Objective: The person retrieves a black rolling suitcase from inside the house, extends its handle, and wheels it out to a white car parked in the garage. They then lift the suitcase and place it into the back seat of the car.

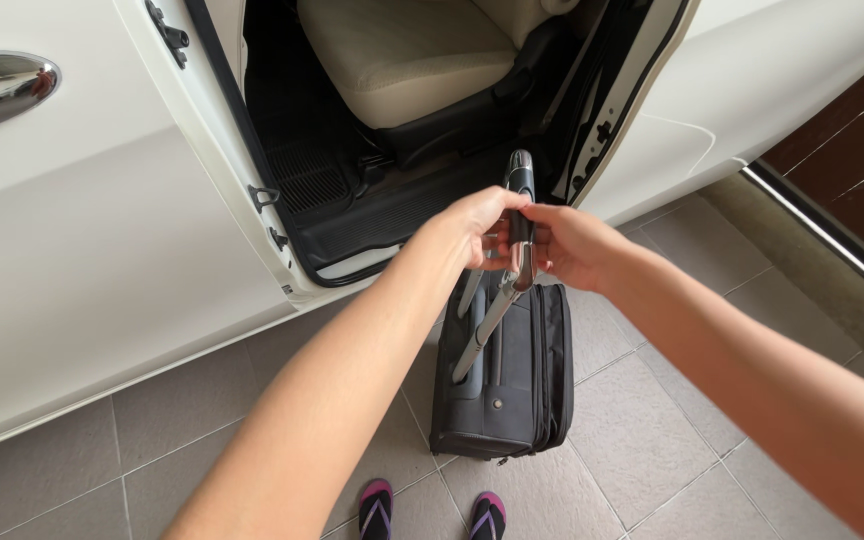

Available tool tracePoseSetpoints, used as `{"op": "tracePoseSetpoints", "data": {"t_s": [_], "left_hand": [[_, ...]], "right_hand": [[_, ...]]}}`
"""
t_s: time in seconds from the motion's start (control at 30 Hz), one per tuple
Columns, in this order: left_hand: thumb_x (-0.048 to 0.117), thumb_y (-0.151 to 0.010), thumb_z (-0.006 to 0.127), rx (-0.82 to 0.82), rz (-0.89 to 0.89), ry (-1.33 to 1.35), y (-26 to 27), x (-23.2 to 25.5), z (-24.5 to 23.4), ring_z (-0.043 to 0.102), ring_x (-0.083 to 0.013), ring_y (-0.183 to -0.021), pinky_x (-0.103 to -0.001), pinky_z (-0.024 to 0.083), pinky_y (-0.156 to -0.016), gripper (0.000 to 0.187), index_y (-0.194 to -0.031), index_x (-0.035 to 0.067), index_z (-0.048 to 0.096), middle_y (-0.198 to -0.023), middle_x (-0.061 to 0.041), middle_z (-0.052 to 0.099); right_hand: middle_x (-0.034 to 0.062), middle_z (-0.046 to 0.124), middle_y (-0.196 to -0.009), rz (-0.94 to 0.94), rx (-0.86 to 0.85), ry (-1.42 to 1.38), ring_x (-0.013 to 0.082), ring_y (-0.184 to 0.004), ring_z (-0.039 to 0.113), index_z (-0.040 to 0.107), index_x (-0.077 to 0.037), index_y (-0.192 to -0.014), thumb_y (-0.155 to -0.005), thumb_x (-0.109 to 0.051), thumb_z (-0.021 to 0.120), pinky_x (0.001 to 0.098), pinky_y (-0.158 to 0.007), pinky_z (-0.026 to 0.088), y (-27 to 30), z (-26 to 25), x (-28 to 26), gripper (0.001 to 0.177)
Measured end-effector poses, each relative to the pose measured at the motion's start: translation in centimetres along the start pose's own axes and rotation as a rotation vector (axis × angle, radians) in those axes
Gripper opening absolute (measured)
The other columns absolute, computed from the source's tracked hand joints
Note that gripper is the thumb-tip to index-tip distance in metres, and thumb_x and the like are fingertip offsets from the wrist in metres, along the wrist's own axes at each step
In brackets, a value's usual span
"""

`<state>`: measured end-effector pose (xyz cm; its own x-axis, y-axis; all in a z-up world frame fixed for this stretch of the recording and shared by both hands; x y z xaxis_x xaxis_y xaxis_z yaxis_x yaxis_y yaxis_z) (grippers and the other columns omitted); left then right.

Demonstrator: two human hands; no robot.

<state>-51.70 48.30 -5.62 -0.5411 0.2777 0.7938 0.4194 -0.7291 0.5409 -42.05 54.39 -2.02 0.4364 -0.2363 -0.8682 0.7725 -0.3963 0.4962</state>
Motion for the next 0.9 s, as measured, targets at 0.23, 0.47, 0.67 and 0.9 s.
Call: {"op": "tracePoseSetpoints", "data": {"t_s": [0.23, 0.47, 0.67, 0.9], "left_hand": [[0.034, -0.087, 0.066, 0.032, -0.004, 0.006, -0.8, -1.9, -0.6, 0.063, -0.0211, -0.078, -0.046, 0.058, -0.082, 0.031, -0.094, 0.005, 0.07, -0.085, -0.01, 0.066], [0.037, -0.09, 0.065, -0.005, -0.038, 0.031, -2.2, -4.2, -0.9, 0.06, -0.0197, -0.071, -0.043, 0.056, -0.086, 0.031, -0.092, 0.006, 0.069, -0.077, -0.007, 0.066], [0.038, -0.091, 0.064, 0.017, -0.06, -0.013, -3.1, -6.3, -1.5, 0.062, -0.0186, -0.07, -0.043, 0.05, -0.094, 0.031, -0.092, 0.008, 0.07, -0.078, -0.006, 0.069], [0.043, -0.093, 0.062, -0.022, -0.145, -0.032, -4.9, -9.1, -2.2, 0.065, -0.0209, -0.073, -0.042, 0.05, -0.09, 0.034, -0.089, 0.009, 0.067, -0.077, -0.006, 0.067]], "right_hand": [[0.0096, 0.073, -0.094, 0.003, 0.05, 0.069, 0.0152, -0.085, 0.069, 0.069, -0.003, -0.107, -0.107, -0.033, 0.04, 0.0314, -0.085, 0.046, -1.4, -0.4, 2.1, 0.041], [0.0089, 0.072, -0.092, 0.011, 0.008, 0.038, 0.0171, -0.084, 0.068, 0.068, -0.003, -0.106, -0.107, -0.033, 0.039, 0.0355, -0.089, 0.045, -1.8, 0.0, 3.7, 0.041], [0.008, 0.071, -0.094, 0.035, 0.013, 0.049, 0.0164, -0.085, 0.063, 0.068, -0.005, -0.107, -0.108, -0.035, 0.04, 0.0365, -0.093, 0.045, -2.9, -0.3, 6.1, 0.041], [0.0058, 0.073, -0.1, 0.095, -0.015, -0.036, 0.0168, -0.095, 0.063, 0.067, -0.006, -0.11, -0.107, -0.032, 0.043, 0.0378, -0.1, 0.044, -4.6, -0.6, 9.1, 0.035]]}}
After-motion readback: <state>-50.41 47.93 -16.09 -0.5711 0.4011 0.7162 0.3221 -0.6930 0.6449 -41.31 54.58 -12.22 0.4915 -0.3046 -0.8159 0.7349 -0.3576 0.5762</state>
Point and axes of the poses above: each hand's wrist, its own y-axis away from the middle knuckle, its own z-axis out of the palm, x = y × z, the point moved 7 cm from there along -y, towards the middle knuckle
